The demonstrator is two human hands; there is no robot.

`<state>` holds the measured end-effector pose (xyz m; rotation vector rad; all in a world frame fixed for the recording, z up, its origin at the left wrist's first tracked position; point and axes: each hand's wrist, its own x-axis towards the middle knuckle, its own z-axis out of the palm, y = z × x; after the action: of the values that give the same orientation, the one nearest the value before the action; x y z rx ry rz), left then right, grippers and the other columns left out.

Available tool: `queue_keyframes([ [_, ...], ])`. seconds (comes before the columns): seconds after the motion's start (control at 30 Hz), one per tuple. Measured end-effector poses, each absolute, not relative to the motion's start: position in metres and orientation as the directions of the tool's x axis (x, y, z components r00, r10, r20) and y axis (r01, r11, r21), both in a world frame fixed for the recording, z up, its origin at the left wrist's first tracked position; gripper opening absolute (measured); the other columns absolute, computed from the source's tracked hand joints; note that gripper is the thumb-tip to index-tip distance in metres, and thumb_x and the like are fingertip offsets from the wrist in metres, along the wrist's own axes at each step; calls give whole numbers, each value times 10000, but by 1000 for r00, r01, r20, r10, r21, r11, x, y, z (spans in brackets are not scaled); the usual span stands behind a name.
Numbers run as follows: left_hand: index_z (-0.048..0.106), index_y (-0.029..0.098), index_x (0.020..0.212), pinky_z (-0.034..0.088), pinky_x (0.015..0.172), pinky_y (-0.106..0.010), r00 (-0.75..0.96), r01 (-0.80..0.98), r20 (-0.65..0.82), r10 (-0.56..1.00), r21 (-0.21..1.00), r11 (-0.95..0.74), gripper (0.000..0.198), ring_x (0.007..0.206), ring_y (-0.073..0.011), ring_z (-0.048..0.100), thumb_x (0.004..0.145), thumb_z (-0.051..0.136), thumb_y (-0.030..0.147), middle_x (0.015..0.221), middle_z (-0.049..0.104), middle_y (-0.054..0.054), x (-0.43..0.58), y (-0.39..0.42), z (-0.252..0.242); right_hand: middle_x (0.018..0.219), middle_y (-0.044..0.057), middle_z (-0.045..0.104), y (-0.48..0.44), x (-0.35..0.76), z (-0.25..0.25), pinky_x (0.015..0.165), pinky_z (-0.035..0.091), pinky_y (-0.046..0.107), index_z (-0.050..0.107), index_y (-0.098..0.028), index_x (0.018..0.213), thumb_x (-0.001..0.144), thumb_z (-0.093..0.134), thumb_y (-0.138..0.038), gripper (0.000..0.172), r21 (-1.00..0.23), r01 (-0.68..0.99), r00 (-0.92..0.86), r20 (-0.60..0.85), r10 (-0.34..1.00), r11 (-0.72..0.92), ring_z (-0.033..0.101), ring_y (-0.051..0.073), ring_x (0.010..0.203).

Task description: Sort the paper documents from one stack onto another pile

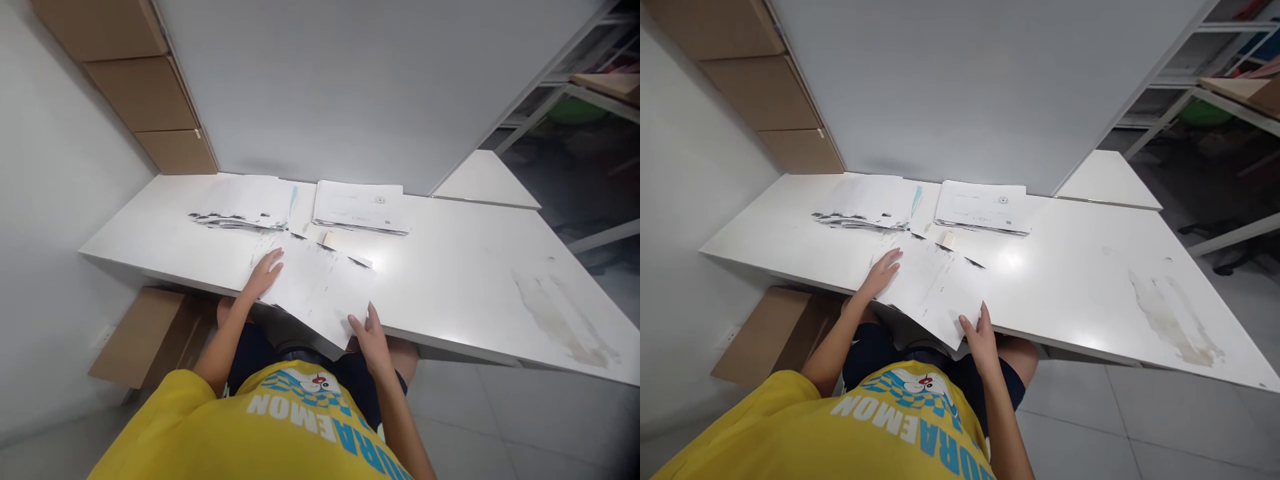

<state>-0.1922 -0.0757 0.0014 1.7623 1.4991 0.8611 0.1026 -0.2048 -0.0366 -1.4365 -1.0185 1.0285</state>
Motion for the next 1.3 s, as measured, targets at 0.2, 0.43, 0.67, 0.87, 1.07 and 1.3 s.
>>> queue_keyframes([
  [0.2,581,243,1365,323,1226,-482,25,432,265,964,867,-249,522,1447,-282,446,953,540,561,1499,538,-113,-185,-84,-10,1108,119,753,-201,103,5,848,591,410,634,-225,1301,945,557,-426,416,-807,542,149,366,919,234,719,290,1027],
  [0.43,490,304,1372,433,1145,-439,-349,-4,450,822,877,-481,769,1411,-301,487,784,644,775,1449,545,-111,-194,-51,21,880,71,744,-198,118,24,682,583,340,670,-242,1077,929,584,-458,276,-754,580,240,518,821,307,717,240,795],
  [0.67,644,214,899,548,907,-406,-343,-20,510,789,836,-549,485,915,-251,696,753,755,664,819,666,-37,-187,-50,47,960,73,663,-156,115,-14,835,552,404,578,-223,1076,766,705,-587,495,-923,314,522,362,772,221,657,245,932],
  [0.87,603,207,1214,512,1029,-408,-202,121,404,892,914,-387,626,1170,-285,637,787,731,648,1165,680,-117,-192,-59,20,967,61,617,-137,113,-19,919,484,411,590,-211,1014,750,662,-640,508,-970,139,608,243,755,201,595,225,945],
  [1.07,513,220,1373,474,1107,-439,-171,171,345,923,933,-317,711,1280,-295,597,848,617,688,1283,643,-142,-192,-61,0,885,42,616,-134,104,-3,822,470,358,582,-212,937,823,542,-689,492,-978,125,646,210,734,169,578,208,865],
  [1.3,541,214,1300,488,1090,-429,-272,165,262,926,961,-223,664,1258,-280,606,872,543,721,1280,635,-141,-181,-63,-21,879,46,606,-135,95,-4,804,467,353,563,-207,933,849,498,-668,473,-978,188,664,191,723,85,558,214,852],
])
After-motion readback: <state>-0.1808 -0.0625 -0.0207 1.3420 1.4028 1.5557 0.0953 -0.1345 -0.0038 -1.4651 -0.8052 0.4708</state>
